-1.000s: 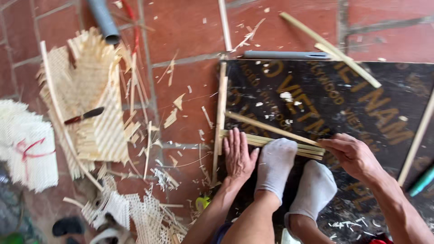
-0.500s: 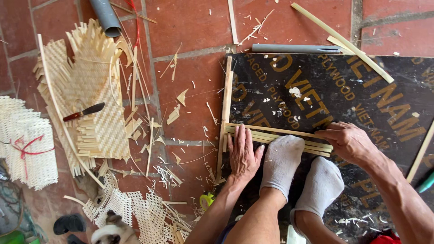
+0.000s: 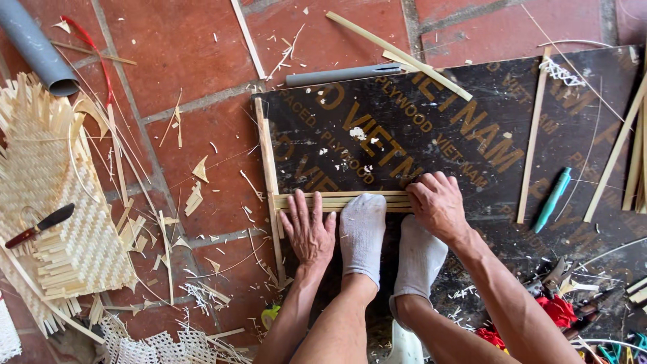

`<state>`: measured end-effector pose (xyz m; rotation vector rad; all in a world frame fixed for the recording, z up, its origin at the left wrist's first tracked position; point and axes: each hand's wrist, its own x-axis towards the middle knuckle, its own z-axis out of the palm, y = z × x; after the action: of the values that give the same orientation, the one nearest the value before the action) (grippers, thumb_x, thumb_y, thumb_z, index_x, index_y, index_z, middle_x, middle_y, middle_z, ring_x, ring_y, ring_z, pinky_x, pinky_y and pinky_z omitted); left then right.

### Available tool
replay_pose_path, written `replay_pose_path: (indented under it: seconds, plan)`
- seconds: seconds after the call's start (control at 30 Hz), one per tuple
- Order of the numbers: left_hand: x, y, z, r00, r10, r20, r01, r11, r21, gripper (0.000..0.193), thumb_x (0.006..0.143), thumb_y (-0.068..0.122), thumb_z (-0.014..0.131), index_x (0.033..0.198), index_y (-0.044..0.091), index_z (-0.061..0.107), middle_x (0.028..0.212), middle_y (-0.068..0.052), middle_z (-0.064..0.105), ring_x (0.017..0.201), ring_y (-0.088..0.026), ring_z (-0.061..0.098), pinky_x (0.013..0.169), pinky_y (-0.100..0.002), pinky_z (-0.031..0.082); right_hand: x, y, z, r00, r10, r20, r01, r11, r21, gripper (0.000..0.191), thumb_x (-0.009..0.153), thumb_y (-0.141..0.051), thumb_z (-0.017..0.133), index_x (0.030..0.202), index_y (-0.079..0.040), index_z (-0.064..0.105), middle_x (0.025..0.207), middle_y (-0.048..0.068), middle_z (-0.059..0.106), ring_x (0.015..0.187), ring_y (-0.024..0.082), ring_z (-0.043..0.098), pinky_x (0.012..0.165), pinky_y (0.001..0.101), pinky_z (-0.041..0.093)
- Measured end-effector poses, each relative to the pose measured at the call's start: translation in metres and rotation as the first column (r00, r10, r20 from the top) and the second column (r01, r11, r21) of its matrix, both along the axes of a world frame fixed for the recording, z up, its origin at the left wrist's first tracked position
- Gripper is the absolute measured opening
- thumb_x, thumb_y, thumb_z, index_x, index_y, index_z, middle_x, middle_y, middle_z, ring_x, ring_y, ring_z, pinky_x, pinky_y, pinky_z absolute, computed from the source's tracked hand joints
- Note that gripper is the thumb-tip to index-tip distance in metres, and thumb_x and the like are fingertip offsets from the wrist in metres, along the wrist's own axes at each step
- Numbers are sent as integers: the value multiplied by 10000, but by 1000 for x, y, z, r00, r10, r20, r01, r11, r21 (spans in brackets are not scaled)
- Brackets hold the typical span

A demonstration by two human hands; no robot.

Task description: The person sits on the floor and weaves thin bamboo strips into a mat on a plywood board, holding the work with one foot while interlacing strips by hand and pulling strips from a bundle beside them. They use a teal pen-like tool to help pack and align the strips as the woven area grows.

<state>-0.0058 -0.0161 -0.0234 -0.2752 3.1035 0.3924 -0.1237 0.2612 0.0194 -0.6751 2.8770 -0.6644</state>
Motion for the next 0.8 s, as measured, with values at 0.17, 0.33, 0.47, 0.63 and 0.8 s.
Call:
replay_pose_path:
  seconds: [0.17, 0.33, 0.47, 0.63, 0.8]
  plan:
    - [1, 5, -2, 1000, -6, -10, 6, 1000, -3, 652, 994, 432, 593, 1561, 155, 428, 1653, -236, 298, 1543, -439, 242, 1231, -652, 136, -2, 5, 9, 1000, 25, 2, -25, 1000, -17, 122, 840, -183, 728, 949, -128, 733, 883, 26, 603, 868, 242, 547, 777, 398, 406]
    - [1, 8, 5, 1000, -9, -18, 9, 1000, 0, 657, 966, 427, 602, 1535, 132, 458, 1650, -232, 301, 1538, -439, 251, 1228, -665, 147, 4, 19, 8, 1000, 26, 16, -26, 999, -39, 175, 791, -165, 744, 960, -122, 742, 876, 35, 615, 884, 248, 573, 772, 404, 413]
    - [-1, 11, 13, 1000, -17, 7, 17, 999, -45, 639, 942, 397, 639, 1503, 132, 485, 1629, -240, 310, 1510, -444, 270, 1198, -667, 161, 16, 92, 7, 953, -295, -70, 271, 932, -240, 227, 822, -4, 676, 1028, -94, 706, 988, 77, 682, 980, 304, 639, 856, 419, 521]
    - [-1, 16, 17, 999, -48, -16, 48, 999, 8, 645, 962, 330, 640, 1497, 17, 462, 1628, -294, 319, 1524, -463, 282, 1231, -633, 185, 37, 240, 21, 643, -749, -158, 753, 657, -51, 73, 1062, -113, 745, 1030, -48, 735, 960, 117, 718, 899, 243, 688, 831, 376, 547]
    - [-5, 21, 7, 996, 20, -90, -2, 979, 203, 710, 999, 315, 597, 1531, -81, 342, 1626, -327, 301, 1541, -488, 240, 1253, -604, 155, 29, 287, 8, 627, -756, 186, 462, 554, 693, 237, 862, -246, 812, 960, -32, 790, 874, 216, 768, 853, 387, 749, 761, 474, 582]
